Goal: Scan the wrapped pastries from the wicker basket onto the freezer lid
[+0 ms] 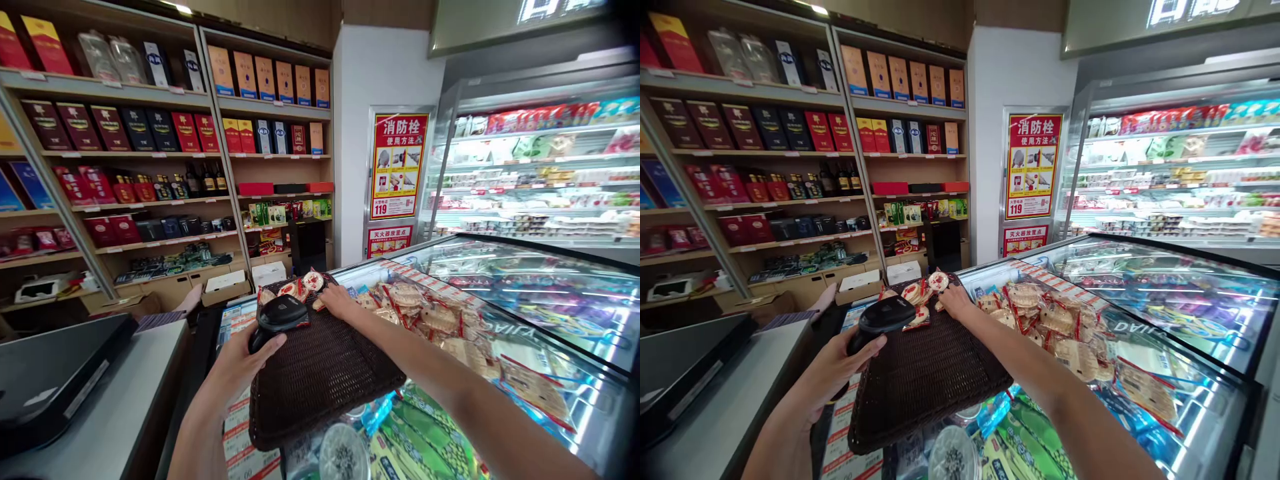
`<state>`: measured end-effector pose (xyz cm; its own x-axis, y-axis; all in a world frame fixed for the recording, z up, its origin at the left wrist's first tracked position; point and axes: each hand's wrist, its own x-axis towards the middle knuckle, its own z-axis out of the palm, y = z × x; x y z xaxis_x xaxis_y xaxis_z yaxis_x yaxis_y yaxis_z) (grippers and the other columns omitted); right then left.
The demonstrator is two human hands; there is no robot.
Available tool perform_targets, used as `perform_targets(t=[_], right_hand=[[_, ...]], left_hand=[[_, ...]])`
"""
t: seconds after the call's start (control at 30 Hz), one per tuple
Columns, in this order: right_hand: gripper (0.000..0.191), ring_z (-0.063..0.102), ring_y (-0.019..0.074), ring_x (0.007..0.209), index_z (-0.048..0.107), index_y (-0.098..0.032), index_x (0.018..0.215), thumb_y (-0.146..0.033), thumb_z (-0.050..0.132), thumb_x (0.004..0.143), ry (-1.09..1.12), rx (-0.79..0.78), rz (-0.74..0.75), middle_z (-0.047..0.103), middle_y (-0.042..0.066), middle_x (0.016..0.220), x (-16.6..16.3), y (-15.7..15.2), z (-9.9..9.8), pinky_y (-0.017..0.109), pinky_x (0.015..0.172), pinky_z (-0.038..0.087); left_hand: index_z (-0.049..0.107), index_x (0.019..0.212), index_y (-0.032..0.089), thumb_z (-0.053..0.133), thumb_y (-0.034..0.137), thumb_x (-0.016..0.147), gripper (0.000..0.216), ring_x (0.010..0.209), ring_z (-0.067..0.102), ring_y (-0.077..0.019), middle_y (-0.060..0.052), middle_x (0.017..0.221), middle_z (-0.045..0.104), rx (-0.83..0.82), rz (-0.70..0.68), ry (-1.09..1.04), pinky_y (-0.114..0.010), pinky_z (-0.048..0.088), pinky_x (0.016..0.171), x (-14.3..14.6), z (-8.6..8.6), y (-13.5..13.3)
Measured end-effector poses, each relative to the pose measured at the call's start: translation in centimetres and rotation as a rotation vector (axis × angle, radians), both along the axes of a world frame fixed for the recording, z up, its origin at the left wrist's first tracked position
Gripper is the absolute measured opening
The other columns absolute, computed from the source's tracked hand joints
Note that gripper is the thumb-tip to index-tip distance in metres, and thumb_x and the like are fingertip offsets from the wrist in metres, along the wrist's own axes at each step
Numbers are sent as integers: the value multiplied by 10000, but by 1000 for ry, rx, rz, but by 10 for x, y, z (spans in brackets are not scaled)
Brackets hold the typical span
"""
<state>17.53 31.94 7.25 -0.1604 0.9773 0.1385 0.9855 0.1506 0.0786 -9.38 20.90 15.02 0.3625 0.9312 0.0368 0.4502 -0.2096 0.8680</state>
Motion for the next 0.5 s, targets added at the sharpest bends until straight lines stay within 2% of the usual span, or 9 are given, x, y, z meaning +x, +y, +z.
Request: perform_targets(t=[0.1, 0.23, 0.37, 0.5], right_hand=[[326, 614, 299, 1109, 694, -161, 1072, -112, 405, 929, -32, 91, -16, 687, 148, 1111, 13, -17, 6, 367, 879, 466], [267, 649, 261, 981, 678, -158, 1029, -109, 453, 893, 15, 99, 3, 683, 140, 1092, 25, -36, 5, 320, 807, 448], [159, 631, 194, 843, 660, -169, 893, -116, 520, 841, 231, 146, 117, 691, 77, 905, 32, -50, 9, 264, 703, 402], [101, 564, 131, 660, 619, -181, 731, -170, 573, 820, 523, 291, 104, 643, 10, 717, 39, -74, 14, 235, 623, 364]], left_hand=[[631, 896, 182, 644, 697, 715, 546, 611, 455, -148, 23, 686, 534, 6, -14, -7, -242, 335, 551, 0, -3, 2], [629, 925, 191, 644, 685, 729, 532, 618, 458, -150, 33, 682, 512, 29, -30, 17, -245, 346, 561, 0, -6, 5], [621, 895, 185, 652, 691, 712, 539, 613, 447, -142, 31, 682, 523, 15, -16, 5, -238, 327, 542, 3, -1, 2], [644, 921, 181, 657, 693, 698, 558, 596, 445, -138, 30, 659, 538, 11, -15, -5, -236, 325, 535, 6, 1, -3]])
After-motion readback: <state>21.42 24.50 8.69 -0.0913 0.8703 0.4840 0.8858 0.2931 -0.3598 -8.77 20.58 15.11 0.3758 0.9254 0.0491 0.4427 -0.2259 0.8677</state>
